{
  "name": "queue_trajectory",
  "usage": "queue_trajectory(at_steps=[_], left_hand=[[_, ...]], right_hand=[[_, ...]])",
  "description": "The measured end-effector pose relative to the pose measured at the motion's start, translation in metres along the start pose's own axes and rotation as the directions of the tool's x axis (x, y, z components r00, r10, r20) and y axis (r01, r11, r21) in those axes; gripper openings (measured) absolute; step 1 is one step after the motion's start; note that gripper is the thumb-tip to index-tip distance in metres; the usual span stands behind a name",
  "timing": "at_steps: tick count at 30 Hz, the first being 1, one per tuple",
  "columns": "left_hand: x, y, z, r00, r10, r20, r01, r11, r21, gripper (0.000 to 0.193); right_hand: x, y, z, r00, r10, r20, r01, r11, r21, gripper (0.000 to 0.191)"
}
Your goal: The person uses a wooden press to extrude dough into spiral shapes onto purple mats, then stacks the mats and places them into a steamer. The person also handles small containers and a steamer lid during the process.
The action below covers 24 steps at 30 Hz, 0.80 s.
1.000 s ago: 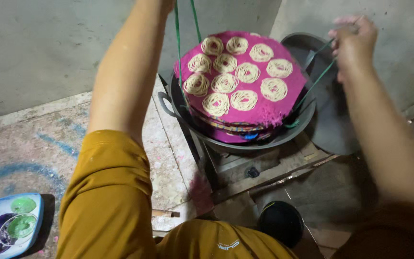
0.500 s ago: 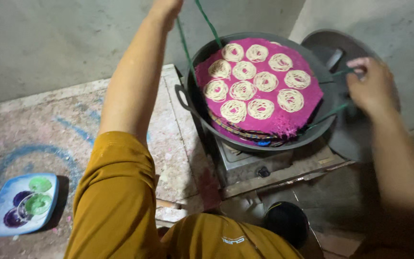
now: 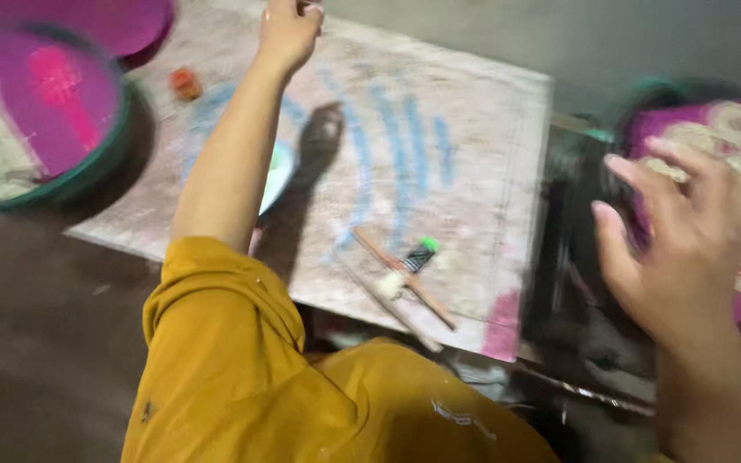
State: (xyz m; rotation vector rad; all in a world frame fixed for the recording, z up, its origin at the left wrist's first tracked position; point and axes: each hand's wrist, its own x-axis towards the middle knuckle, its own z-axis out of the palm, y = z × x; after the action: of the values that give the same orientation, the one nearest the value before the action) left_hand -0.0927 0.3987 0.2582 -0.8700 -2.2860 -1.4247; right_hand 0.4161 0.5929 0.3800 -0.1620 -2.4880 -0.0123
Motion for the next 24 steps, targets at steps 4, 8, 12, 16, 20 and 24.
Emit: queue_trajectory(at_steps=[4,8,12,16,20,24], left_hand=[[-0.082,-0.101,-0.117,0.969,-0.214,0.125,0.2,0.973,0.117,0.025],[-0.178,-0.182,-0.184,0.91,-0.409,0.074,0.404,0.912,0.07,0.034],[-0.26,-0.205,-0.194,0.901,-0.431,-0.044,0.433,0.895,0.108,0.033],[-0.291,-0.185,-0.201,0.984,-0.175,-0.01,0.174,0.983,-0.05,0.012],[-0.28,-0.156,-0.216,0.957,-0.26,0.124,0.247,0.962,0.112,0.031],[-0.257,-0.155,-0.217,0.97,-0.201,0.137,0.172,0.965,0.197,0.035]], right_hand=[[0.103,-0.074,0.135,0.986,-0.165,0.017,0.152,0.937,0.314,0.029],[0.168,-0.169,0.328,0.902,-0.253,0.35,-0.108,0.654,0.749,0.028],[0.197,-0.262,0.47,0.861,-0.404,0.308,0.071,0.697,0.714,0.03],[0.257,-0.329,0.537,0.88,-0.3,0.369,-0.054,0.708,0.704,0.042],[0.309,-0.382,0.571,0.924,-0.191,0.331,-0.028,0.83,0.558,0.077],[0.322,-0.413,0.592,0.904,-0.184,0.385,-0.014,0.889,0.458,0.071]])
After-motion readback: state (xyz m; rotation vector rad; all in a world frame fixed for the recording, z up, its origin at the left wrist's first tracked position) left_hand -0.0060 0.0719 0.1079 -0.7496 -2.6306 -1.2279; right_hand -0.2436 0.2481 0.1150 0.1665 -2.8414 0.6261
